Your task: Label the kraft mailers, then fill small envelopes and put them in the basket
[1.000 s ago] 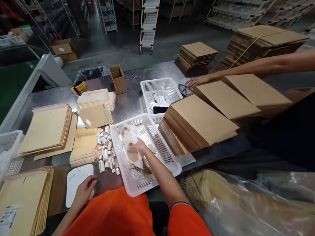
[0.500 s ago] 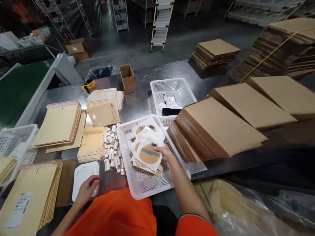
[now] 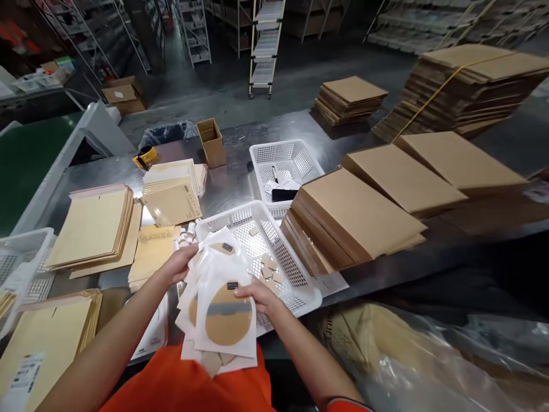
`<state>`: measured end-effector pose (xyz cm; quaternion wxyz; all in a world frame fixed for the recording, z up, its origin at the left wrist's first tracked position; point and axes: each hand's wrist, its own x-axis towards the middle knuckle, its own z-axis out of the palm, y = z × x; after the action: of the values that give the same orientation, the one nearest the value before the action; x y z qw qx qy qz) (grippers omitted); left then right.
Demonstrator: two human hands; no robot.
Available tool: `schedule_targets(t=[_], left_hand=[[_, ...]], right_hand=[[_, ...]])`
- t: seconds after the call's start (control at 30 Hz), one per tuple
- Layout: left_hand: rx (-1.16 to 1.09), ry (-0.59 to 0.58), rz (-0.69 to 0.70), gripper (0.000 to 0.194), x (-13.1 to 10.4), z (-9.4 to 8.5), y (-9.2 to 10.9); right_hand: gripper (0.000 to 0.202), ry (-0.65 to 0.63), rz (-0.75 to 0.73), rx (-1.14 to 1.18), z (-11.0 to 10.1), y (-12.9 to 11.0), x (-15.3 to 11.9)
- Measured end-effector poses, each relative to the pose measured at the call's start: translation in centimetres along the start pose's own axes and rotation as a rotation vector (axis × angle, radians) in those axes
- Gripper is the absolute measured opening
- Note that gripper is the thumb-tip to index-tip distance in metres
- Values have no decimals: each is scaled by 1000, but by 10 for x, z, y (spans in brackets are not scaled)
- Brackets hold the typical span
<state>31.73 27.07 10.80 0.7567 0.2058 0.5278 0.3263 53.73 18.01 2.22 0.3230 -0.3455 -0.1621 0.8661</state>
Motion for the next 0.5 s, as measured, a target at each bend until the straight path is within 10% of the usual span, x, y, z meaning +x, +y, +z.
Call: schedule_targets(t=[0.23,0.5], left_hand=[[-53,59,-165,25,-60,-45,-57],[-114,60,-100,87,-80,-14,-88]], right_hand=[[55,66,48,53,17,30,-20],[55,224,2,-86,41,12,-16]])
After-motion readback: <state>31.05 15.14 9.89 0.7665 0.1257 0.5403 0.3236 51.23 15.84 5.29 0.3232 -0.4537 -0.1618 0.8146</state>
